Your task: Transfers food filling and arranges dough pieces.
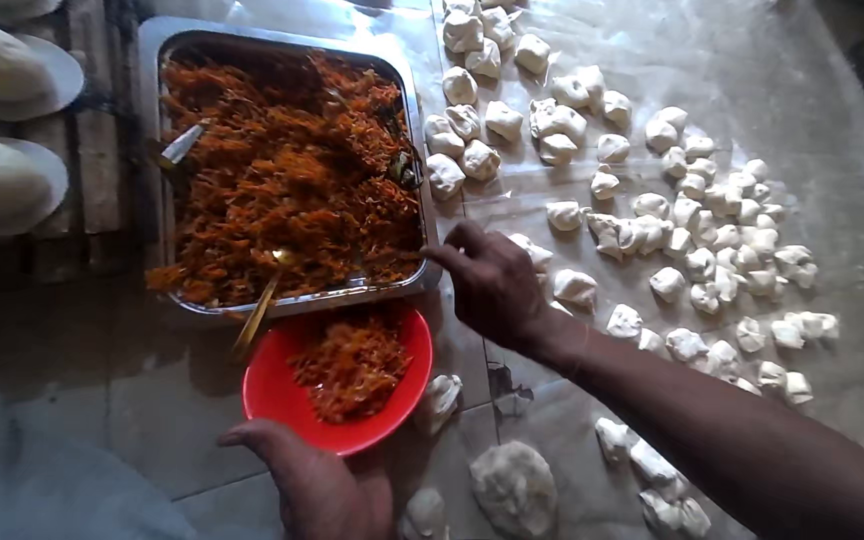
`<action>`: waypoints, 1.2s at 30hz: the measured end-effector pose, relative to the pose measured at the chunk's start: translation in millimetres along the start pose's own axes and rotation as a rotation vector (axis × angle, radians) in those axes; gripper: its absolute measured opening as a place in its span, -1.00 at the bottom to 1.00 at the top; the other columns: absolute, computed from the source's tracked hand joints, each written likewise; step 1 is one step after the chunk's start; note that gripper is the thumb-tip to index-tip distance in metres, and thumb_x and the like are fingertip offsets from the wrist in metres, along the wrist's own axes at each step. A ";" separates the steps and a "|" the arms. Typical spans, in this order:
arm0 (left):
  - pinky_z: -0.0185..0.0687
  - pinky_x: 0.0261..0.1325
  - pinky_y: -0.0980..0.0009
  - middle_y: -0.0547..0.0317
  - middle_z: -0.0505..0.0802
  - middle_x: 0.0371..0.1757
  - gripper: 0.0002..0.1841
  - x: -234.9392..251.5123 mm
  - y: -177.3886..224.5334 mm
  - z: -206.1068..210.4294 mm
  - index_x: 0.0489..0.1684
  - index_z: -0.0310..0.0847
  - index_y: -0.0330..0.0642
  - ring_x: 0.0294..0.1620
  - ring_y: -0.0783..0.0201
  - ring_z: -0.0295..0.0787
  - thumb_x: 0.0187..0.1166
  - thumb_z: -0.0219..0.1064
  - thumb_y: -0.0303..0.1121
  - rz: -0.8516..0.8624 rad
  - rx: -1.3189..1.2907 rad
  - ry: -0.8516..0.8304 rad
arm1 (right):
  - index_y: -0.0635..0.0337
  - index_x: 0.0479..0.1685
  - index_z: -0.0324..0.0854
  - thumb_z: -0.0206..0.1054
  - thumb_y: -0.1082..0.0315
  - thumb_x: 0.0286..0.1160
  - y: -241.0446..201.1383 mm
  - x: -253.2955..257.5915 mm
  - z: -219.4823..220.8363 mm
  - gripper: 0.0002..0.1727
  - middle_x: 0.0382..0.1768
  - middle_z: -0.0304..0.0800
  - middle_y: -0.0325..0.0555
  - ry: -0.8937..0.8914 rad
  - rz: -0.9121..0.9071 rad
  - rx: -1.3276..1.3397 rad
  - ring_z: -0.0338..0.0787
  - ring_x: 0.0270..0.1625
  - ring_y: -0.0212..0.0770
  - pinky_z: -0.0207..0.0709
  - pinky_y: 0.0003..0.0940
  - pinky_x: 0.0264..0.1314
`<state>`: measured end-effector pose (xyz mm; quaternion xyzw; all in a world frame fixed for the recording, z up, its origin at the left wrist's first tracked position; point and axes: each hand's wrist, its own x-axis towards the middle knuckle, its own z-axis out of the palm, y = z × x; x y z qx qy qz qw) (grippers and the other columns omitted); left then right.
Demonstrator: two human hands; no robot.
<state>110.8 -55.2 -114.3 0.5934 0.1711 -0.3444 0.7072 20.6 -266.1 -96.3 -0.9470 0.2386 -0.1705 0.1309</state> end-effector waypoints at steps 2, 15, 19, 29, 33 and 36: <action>0.49 0.56 -0.22 0.11 0.51 0.69 -0.14 0.2 -1.2 0.3 0.82 0.12 0.23 0.67 0.03 0.45 0.61 -0.41 0.49 0.007 -0.006 0.004 | -0.01 -0.02 0.86 0.26 0.50 0.43 16.5 11.7 15.6 -0.69 -0.22 0.69 -0.10 -0.014 0.024 -0.089 0.70 -0.35 -0.18 0.54 -0.25 -0.46; 0.47 0.58 -0.24 0.12 0.49 0.71 -0.10 -1.3 -6.6 -1.2 0.84 0.09 0.24 0.68 0.04 0.44 0.56 -0.40 0.53 -0.011 0.012 0.002 | -0.12 -0.11 0.85 0.44 0.31 0.35 -32.1 -2.1 -20.5 -0.82 -0.24 0.67 -0.28 -0.238 0.286 0.170 0.69 -0.37 -0.31 0.57 -0.23 -0.52; 0.51 0.53 -0.26 0.11 0.52 0.69 -0.11 -1.6 -8.1 -0.2 0.83 0.11 0.25 0.66 0.01 0.47 0.57 -0.41 0.53 -0.007 0.007 -0.009 | -0.07 -0.03 0.87 0.38 0.40 0.33 -44.4 -21.4 -22.2 -0.72 -0.18 0.70 -0.21 -0.147 -0.021 0.187 0.68 -0.22 -0.28 0.54 -0.32 -0.34; 0.46 0.60 -0.18 0.14 0.48 0.71 -0.15 -5.3 -9.2 5.7 0.84 0.08 0.23 0.69 0.07 0.42 0.62 -0.40 0.48 0.022 0.043 -0.029 | 0.12 -0.36 0.78 0.31 0.41 0.37 1.5 28.7 -3.8 -0.88 -0.11 0.71 0.02 -0.188 -0.043 -0.232 0.71 -0.34 -0.09 0.51 -0.20 -0.46; 0.47 0.59 -0.19 0.14 0.50 0.70 -0.15 -4.9 -10.3 5.3 0.82 0.12 0.25 0.68 0.06 0.44 0.61 -0.38 0.49 0.013 0.047 -0.006 | -0.05 -0.25 0.78 0.35 0.15 0.39 -12.7 24.3 -6.5 -0.84 -0.09 0.69 -0.16 -0.406 0.245 -0.101 0.73 -0.34 -0.17 0.57 -0.14 -0.46; 0.48 0.59 -0.19 0.11 0.51 0.69 -0.15 -6.1 -10.6 5.4 0.82 0.12 0.23 0.67 0.05 0.45 0.62 -0.37 0.48 0.020 0.037 -0.014 | -0.16 -0.17 0.83 0.40 0.10 0.30 -10.5 29.9 -7.9 -0.80 -0.23 0.68 -0.25 -0.477 0.433 0.044 0.73 -0.26 -0.20 0.60 -0.08 -0.35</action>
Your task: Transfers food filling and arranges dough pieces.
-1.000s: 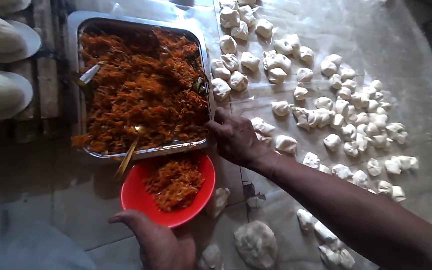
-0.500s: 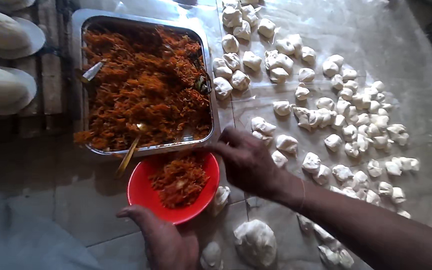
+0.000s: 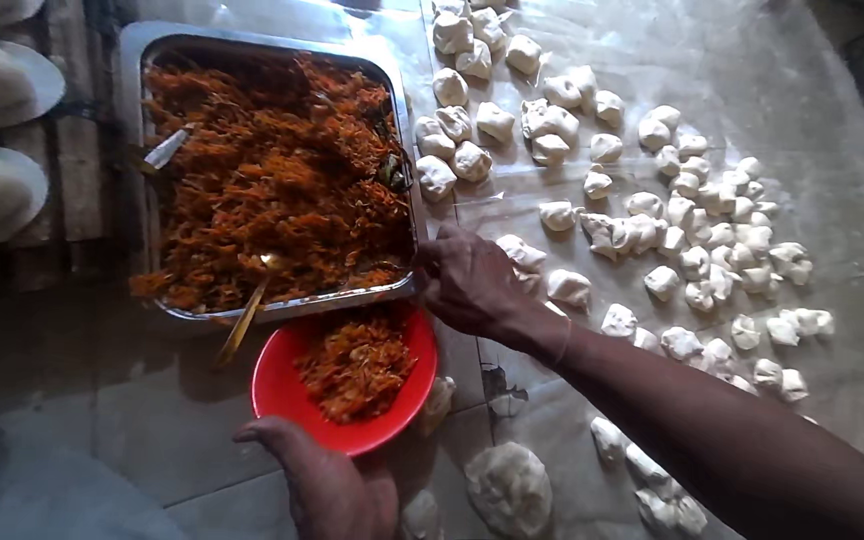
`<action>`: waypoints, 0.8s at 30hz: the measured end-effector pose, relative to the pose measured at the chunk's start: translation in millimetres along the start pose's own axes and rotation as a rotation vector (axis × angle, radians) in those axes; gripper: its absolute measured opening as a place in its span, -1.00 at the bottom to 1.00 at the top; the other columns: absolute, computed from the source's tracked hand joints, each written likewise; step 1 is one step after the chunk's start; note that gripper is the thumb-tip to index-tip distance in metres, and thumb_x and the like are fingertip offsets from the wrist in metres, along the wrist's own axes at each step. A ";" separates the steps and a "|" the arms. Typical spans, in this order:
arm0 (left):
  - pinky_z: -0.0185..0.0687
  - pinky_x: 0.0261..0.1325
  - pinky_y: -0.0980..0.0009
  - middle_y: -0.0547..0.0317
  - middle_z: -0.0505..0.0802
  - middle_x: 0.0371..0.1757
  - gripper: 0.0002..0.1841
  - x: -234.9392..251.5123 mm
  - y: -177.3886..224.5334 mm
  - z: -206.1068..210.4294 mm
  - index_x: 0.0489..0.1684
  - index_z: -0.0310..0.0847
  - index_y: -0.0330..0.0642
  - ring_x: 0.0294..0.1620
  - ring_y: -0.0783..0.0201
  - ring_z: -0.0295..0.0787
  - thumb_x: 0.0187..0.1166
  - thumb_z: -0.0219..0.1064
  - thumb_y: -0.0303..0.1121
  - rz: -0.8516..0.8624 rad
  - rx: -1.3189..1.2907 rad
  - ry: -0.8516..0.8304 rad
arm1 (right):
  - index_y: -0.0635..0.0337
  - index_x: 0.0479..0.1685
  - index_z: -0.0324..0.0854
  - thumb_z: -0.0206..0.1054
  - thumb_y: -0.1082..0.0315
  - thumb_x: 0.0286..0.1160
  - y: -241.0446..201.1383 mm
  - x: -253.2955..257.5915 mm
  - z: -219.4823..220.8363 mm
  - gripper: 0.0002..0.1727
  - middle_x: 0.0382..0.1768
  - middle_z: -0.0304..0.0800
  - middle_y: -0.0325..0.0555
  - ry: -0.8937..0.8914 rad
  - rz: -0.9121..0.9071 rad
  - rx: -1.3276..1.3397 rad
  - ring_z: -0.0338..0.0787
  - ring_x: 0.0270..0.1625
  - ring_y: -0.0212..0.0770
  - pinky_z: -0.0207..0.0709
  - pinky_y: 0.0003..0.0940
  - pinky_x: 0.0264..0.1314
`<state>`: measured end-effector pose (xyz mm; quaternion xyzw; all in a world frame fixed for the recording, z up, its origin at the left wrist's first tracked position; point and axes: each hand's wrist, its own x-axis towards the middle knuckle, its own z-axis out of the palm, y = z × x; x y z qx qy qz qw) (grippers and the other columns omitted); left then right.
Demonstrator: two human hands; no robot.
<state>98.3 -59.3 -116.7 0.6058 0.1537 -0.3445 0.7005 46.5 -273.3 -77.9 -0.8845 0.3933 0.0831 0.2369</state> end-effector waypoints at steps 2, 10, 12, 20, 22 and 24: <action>0.46 0.61 -0.16 0.13 0.50 0.70 -0.16 0.0 1.4 0.4 0.83 0.10 0.23 0.68 0.07 0.43 0.63 -0.40 0.46 0.003 -0.002 -0.009 | -0.21 -0.14 0.85 0.40 0.18 0.27 0.0 -2.2 -2.5 -0.79 -0.27 0.65 -0.29 0.018 0.007 0.085 0.71 -0.27 -0.24 0.57 -0.10 -0.35; 0.55 0.53 -0.19 0.11 0.54 0.66 -0.12 1.5 0.6 -5.3 0.82 0.11 0.21 0.63 0.04 0.51 0.59 -0.38 0.50 -0.004 -0.022 -0.042 | -0.01 -0.06 0.87 0.41 0.45 0.28 -15.6 -67.8 11.0 -0.73 -0.18 0.71 -0.17 0.339 -0.518 0.101 0.68 -0.20 -0.25 0.54 -0.30 -0.28; 0.55 0.53 -0.18 0.08 0.54 0.66 -0.12 2.9 -0.6 -8.2 0.83 0.09 0.19 0.63 0.04 0.51 0.60 -0.39 0.49 -0.007 -0.027 -0.061 | 0.02 -0.03 0.88 0.38 0.50 0.37 -12.7 -77.1 20.8 -0.73 -0.25 0.71 -0.16 0.423 -0.574 0.075 0.66 -0.25 -0.25 0.51 -0.32 -0.26; 0.50 0.57 -0.19 0.11 0.51 0.69 -0.13 0.5 0.0 -14.3 0.83 0.09 0.21 0.66 0.05 0.47 0.60 -0.40 0.49 -0.043 -0.025 -0.068 | 0.01 0.08 0.85 0.36 0.45 0.44 -0.5 -75.5 20.2 -0.71 -0.24 0.62 -0.25 0.424 -0.242 0.423 0.63 -0.29 -0.38 0.59 -0.44 -0.40; 0.50 0.58 -0.17 0.11 0.51 0.69 -0.13 0.8 -1.9 -18.9 0.83 0.08 0.20 0.66 0.05 0.47 0.60 -0.40 0.48 -0.034 -0.004 -0.065 | 0.01 0.12 0.84 0.35 0.43 0.56 3.1 -73.2 14.4 -0.73 -0.24 0.60 -0.22 0.367 -0.119 0.537 0.62 -0.33 -0.37 0.60 -0.46 -0.43; 0.47 0.60 -0.17 0.11 0.48 0.71 -0.15 -0.3 -4.5 -23.9 0.84 0.07 0.20 0.68 0.06 0.44 0.62 -0.38 0.46 -0.033 -0.007 -0.062 | 0.02 0.12 0.85 0.35 0.41 0.59 3.7 -74.1 8.5 -0.76 -0.25 0.61 -0.21 0.356 -0.084 0.580 0.61 -0.38 -0.37 0.57 -0.48 -0.47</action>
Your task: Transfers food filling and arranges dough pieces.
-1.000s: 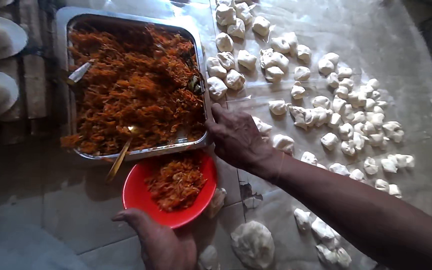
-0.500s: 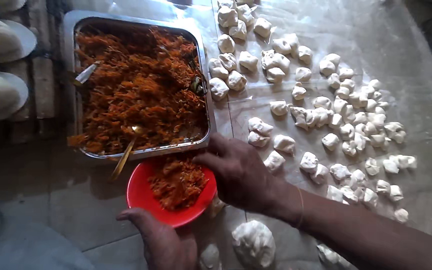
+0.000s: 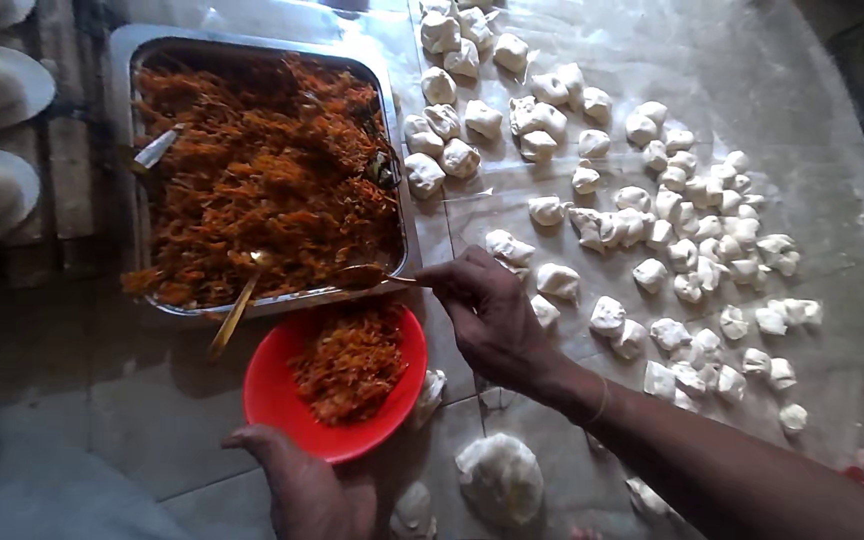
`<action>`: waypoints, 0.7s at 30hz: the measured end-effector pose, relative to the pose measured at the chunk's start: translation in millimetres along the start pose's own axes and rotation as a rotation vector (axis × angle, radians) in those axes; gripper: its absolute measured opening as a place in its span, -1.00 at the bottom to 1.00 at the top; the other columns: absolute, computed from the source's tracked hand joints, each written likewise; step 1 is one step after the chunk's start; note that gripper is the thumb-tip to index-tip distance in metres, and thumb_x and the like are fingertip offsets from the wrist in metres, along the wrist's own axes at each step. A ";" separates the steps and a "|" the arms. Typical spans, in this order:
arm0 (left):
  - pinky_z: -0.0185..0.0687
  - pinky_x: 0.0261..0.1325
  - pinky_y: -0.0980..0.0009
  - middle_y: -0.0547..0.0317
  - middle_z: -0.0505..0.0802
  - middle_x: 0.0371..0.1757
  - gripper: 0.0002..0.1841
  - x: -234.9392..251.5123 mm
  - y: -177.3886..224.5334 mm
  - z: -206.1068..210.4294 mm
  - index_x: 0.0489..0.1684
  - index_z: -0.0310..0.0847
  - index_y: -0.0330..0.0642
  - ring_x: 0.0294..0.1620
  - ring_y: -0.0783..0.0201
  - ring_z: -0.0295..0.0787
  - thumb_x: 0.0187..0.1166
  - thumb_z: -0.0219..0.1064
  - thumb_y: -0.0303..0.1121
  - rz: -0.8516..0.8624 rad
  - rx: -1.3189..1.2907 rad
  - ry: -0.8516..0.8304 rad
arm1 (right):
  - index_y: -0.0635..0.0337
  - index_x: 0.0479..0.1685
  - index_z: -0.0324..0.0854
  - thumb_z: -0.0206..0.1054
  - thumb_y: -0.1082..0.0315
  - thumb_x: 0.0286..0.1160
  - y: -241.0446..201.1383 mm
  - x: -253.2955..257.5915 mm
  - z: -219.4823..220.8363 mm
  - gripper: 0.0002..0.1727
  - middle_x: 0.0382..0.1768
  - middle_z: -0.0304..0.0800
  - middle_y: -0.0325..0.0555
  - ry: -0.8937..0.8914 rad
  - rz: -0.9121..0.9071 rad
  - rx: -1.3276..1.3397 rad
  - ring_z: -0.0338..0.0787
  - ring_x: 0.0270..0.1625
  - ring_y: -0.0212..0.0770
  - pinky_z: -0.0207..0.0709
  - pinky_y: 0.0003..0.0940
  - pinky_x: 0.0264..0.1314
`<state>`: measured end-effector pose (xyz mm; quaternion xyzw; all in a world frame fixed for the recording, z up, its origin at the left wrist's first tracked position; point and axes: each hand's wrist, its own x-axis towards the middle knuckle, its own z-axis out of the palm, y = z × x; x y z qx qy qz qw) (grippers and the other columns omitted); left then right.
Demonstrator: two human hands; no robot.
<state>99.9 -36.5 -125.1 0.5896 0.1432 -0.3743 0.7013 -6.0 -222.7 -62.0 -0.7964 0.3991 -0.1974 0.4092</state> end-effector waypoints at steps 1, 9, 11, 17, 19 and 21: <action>0.47 0.61 -0.17 0.11 0.48 0.71 -0.15 -1.6 -1.1 -1.3 0.83 0.08 0.19 0.68 0.07 0.43 0.63 -0.38 0.45 0.000 -0.007 0.001 | 0.03 0.12 0.85 0.35 0.42 0.59 -1.9 -0.6 -2.4 -0.75 -0.25 0.60 -0.21 -0.004 -0.004 0.005 0.60 -0.39 -0.37 0.57 -0.48 -0.48; 0.54 0.55 -0.14 0.06 0.52 0.67 -0.12 -11.9 -2.6 -15.6 0.84 0.04 0.12 0.64 0.05 0.48 0.61 -0.34 0.46 -0.011 -0.031 -0.076 | 0.06 0.12 0.85 0.32 0.48 0.48 -15.1 -32.3 -20.3 -0.68 -0.21 0.63 -0.26 0.102 -0.184 -0.114 0.62 -0.29 -0.43 0.57 -0.51 -0.42; 0.53 0.56 -0.12 0.06 0.52 0.67 -0.13 -13.9 -2.9 -17.7 0.83 0.05 0.11 0.65 0.07 0.47 0.62 -0.35 0.46 -0.005 -0.015 -0.072 | 0.03 0.17 0.85 0.29 0.48 0.51 -8.0 -38.8 -21.4 -0.66 -0.17 0.64 -0.26 0.151 -0.161 -0.151 0.64 -0.26 -0.43 0.59 -0.50 -0.41; 0.56 0.54 -0.10 0.08 0.53 0.65 -0.12 -23.2 -4.5 -28.1 0.83 0.03 0.10 0.63 0.09 0.50 0.62 -0.32 0.46 0.003 -0.011 -0.114 | 0.07 0.14 0.85 0.34 0.50 0.36 10.5 -49.7 -22.1 -0.62 -0.19 0.66 -0.22 0.101 -0.284 -0.273 0.63 -0.31 -0.38 0.55 -0.45 -0.45; 0.58 0.52 -0.09 0.07 0.55 0.64 -0.12 -25.0 -3.8 -29.9 0.82 0.05 0.10 0.61 0.09 0.52 0.62 -0.32 0.46 0.011 -0.011 -0.131 | 0.06 0.17 0.84 0.34 0.49 0.35 12.0 -56.1 -17.3 -0.61 -0.19 0.66 -0.22 0.088 -0.303 -0.322 0.63 -0.32 -0.37 0.55 -0.43 -0.46; 0.57 0.52 -0.10 0.06 0.55 0.63 -0.12 -30.9 -3.8 -31.1 0.82 0.05 0.10 0.61 0.09 0.52 0.61 -0.30 0.48 0.008 -0.010 -0.149 | 0.04 0.16 0.84 0.33 0.48 0.39 12.8 -68.0 -11.1 -0.63 -0.20 0.67 -0.20 0.069 -0.308 -0.366 0.65 -0.34 -0.34 0.55 -0.41 -0.48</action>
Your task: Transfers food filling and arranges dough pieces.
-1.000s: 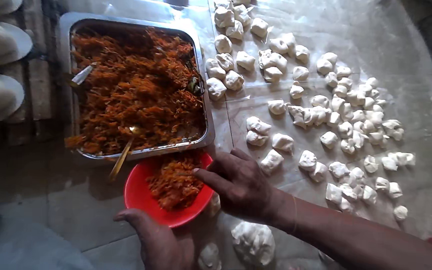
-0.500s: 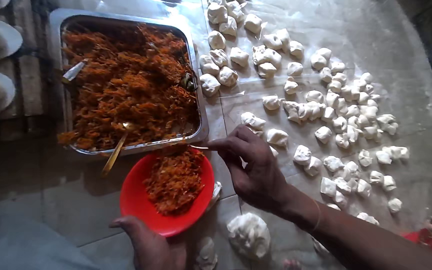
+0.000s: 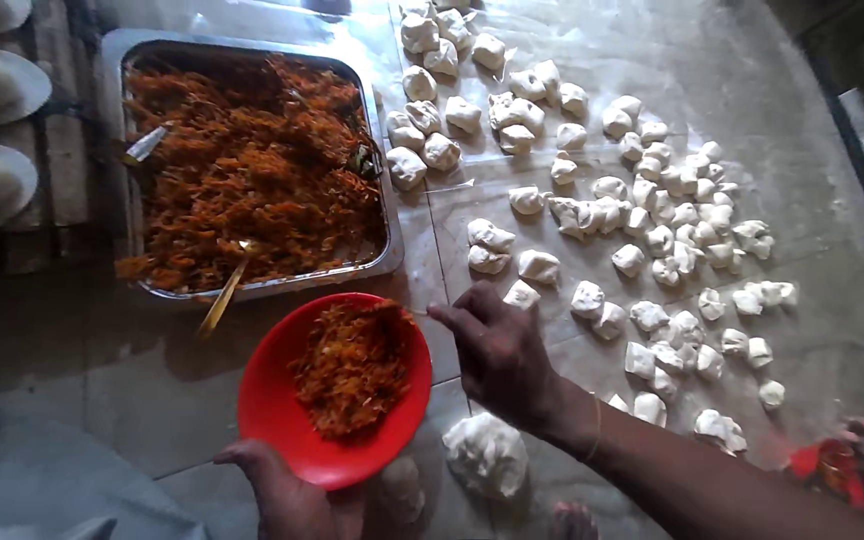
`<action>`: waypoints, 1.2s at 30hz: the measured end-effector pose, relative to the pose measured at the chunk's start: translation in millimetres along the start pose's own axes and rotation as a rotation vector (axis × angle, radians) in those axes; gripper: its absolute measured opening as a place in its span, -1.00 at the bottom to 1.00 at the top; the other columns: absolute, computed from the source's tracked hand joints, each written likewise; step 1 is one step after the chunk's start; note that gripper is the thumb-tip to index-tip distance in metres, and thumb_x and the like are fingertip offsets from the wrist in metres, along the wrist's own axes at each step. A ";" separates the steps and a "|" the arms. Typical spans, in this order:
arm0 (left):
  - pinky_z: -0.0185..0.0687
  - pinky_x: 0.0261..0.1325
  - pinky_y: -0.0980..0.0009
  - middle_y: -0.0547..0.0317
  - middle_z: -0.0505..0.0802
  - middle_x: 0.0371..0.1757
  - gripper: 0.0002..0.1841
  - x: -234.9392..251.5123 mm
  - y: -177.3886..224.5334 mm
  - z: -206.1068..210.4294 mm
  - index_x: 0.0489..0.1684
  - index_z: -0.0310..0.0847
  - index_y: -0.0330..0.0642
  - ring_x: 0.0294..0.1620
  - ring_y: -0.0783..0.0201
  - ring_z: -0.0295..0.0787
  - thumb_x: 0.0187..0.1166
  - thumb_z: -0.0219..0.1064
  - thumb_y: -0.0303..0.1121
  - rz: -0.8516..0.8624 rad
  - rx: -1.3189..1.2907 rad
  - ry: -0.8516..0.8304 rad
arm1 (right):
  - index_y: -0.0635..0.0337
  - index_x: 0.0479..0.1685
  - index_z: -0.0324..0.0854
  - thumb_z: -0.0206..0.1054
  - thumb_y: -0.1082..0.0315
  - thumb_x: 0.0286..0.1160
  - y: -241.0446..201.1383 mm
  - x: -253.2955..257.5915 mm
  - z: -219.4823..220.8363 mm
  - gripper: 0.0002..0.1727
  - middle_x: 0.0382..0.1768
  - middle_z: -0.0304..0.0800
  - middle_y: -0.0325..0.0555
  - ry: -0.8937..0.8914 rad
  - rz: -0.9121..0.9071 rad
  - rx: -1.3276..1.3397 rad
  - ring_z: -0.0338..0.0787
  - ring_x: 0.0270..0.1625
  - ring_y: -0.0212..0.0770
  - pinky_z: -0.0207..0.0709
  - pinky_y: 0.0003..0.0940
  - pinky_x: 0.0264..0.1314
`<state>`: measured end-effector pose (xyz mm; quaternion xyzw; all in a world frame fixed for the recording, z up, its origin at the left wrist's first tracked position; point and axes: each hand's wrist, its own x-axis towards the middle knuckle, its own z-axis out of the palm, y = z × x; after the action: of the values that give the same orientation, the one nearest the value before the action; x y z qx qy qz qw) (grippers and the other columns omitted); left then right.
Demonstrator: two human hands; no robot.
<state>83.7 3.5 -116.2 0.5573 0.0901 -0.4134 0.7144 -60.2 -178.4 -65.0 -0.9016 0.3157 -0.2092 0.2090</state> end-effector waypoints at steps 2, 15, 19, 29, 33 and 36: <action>0.51 0.57 -0.14 -0.02 0.53 0.64 -0.08 -8.7 -3.1 -3.1 0.82 0.05 0.04 0.63 0.02 0.49 0.59 -0.25 0.49 -0.011 -0.022 -0.019 | 0.02 0.14 0.84 0.31 0.47 0.48 -8.9 -18.0 -0.4 -0.67 -0.21 0.71 -0.20 -0.034 -0.026 -0.007 0.69 -0.29 -0.33 0.62 -0.40 -0.38; 0.54 0.56 0.02 0.05 0.60 0.56 -0.12 -44.8 -3.1 -17.3 0.79 0.06 -0.03 0.58 0.15 0.54 0.65 -0.26 0.43 0.008 -0.016 -0.067 | -0.16 0.20 0.82 0.31 0.18 0.56 -41.4 -66.3 -10.9 -0.69 0.06 0.85 -0.24 -0.215 -0.251 0.031 0.75 0.12 -0.19 0.59 -0.17 0.16; 0.50 0.59 0.18 0.20 0.63 0.52 -0.19 -49.0 1.4 -29.3 0.75 0.05 -0.08 0.56 0.31 0.54 0.71 -0.21 0.35 0.077 -0.013 -0.057 | 0.03 0.19 0.84 0.21 0.04 0.62 -26.0 -28.0 -12.8 -0.58 0.23 0.80 -0.12 -0.251 -0.082 0.439 0.77 0.19 -0.25 0.69 -0.16 0.19; 0.45 0.58 0.48 0.51 0.77 0.25 -0.49 -57.7 -1.5 -60.8 0.40 0.40 -0.11 0.44 0.62 0.59 0.82 -0.03 0.11 0.212 0.045 0.058 | 0.07 0.37 0.72 0.36 0.35 0.24 46.3 67.8 95.4 -0.45 0.03 0.81 -0.02 -0.042 0.022 -0.093 0.79 0.11 -0.06 0.67 -0.10 0.08; 0.42 0.65 0.29 0.41 0.76 0.34 -0.36 -64.2 -1.5 -63.8 0.47 0.43 -0.02 0.52 0.46 0.56 0.76 -0.12 0.28 0.134 0.039 -0.007 | 0.18 0.20 0.60 0.42 0.30 0.06 32.6 56.3 105.6 -0.45 -0.03 0.80 -0.01 0.076 0.283 -0.011 0.80 0.02 -0.04 0.68 -0.05 0.01; 0.41 0.65 0.33 0.42 0.74 0.37 -0.35 -68.2 -2.2 -63.3 0.52 0.38 -0.03 0.54 0.48 0.53 0.75 -0.12 0.28 0.120 0.049 -0.007 | 0.21 0.42 0.46 0.51 0.21 -0.01 33.5 47.0 123.8 -0.22 0.11 0.74 0.04 0.102 0.340 0.069 0.79 0.12 -0.04 0.73 -0.07 0.11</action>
<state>59.4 91.9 -100.5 0.5775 0.0441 -0.3737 0.7245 20.3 -202.8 -172.7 -0.8157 0.4664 -0.2268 0.2560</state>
